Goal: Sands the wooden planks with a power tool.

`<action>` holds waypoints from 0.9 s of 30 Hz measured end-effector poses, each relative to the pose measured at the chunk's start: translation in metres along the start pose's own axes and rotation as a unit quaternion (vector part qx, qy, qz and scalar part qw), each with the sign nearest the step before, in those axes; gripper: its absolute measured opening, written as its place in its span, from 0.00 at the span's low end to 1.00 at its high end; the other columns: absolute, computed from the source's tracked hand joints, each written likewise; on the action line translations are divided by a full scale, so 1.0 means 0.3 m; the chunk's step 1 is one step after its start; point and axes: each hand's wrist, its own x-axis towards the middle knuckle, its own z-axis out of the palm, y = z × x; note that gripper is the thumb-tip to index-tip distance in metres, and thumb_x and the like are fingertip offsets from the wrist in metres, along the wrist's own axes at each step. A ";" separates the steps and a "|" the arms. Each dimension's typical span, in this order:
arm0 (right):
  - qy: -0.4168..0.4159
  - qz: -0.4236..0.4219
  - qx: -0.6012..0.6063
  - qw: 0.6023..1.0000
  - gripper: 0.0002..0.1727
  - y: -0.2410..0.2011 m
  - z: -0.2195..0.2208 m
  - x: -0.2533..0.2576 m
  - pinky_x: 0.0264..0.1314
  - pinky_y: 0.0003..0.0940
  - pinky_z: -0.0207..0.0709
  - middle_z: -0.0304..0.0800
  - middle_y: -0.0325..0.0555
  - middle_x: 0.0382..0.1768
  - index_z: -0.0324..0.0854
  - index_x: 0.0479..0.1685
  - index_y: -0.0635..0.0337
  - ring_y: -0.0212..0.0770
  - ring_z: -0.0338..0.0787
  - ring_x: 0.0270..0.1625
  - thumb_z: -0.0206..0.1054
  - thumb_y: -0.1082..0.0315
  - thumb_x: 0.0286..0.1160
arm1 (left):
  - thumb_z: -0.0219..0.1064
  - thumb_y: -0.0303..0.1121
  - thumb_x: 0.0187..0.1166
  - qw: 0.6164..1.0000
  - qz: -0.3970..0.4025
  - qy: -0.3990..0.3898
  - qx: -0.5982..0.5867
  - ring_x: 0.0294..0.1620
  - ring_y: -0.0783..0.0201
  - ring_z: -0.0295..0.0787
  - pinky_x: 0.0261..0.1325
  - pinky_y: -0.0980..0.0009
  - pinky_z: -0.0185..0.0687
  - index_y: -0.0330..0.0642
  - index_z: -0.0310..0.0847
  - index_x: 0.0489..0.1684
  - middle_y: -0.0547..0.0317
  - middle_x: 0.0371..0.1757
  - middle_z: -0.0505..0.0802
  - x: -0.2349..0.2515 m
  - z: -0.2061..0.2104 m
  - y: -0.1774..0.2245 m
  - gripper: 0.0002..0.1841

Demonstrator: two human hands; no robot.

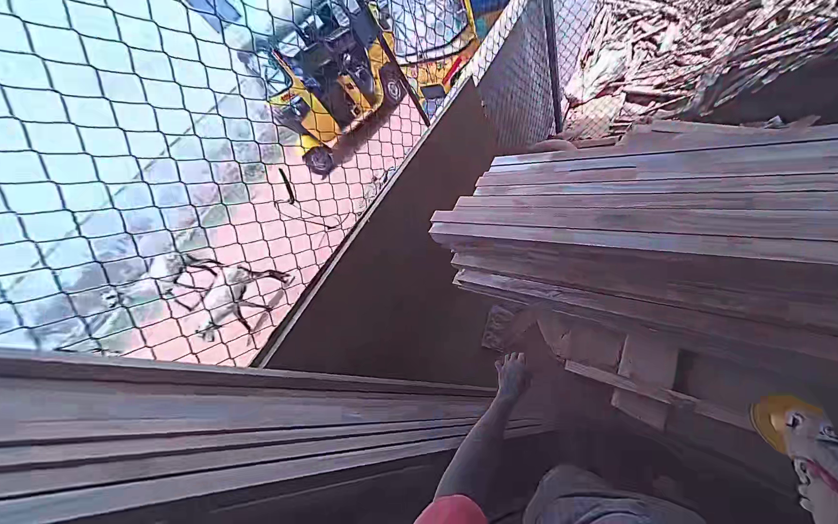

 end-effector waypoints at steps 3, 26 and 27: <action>-0.034 0.024 -0.035 0.999 0.38 -0.010 0.150 0.010 0.36 0.47 0.87 0.89 0.48 0.41 0.81 0.67 0.53 0.44 0.90 0.34 0.67 0.30 0.71 | 0.68 0.52 0.78 0.997 -0.059 -0.039 -0.024 0.82 0.48 0.75 0.79 0.31 0.65 0.47 0.82 0.72 0.51 0.77 0.85 -0.072 0.088 -0.194 0.27; -0.172 -0.084 -0.225 0.955 0.49 -0.187 0.943 -0.094 0.51 0.58 0.86 0.92 0.56 0.46 0.85 0.59 0.64 0.51 0.93 0.45 0.71 0.23 0.57 | 0.68 0.27 0.80 0.931 0.009 -0.108 -0.350 0.64 0.44 0.91 0.74 0.48 0.82 0.30 0.69 0.80 0.35 0.64 0.91 -0.195 0.173 -0.056 0.28; -0.181 -0.076 -0.205 0.959 0.46 -0.196 0.890 -0.130 0.53 0.52 0.86 0.92 0.51 0.47 0.83 0.62 0.63 0.45 0.92 0.46 0.71 0.27 0.62 | 0.70 0.26 0.77 0.923 0.053 -0.080 -0.372 0.63 0.43 0.91 0.72 0.47 0.84 0.30 0.67 0.81 0.34 0.66 0.89 -0.127 0.167 -0.037 0.31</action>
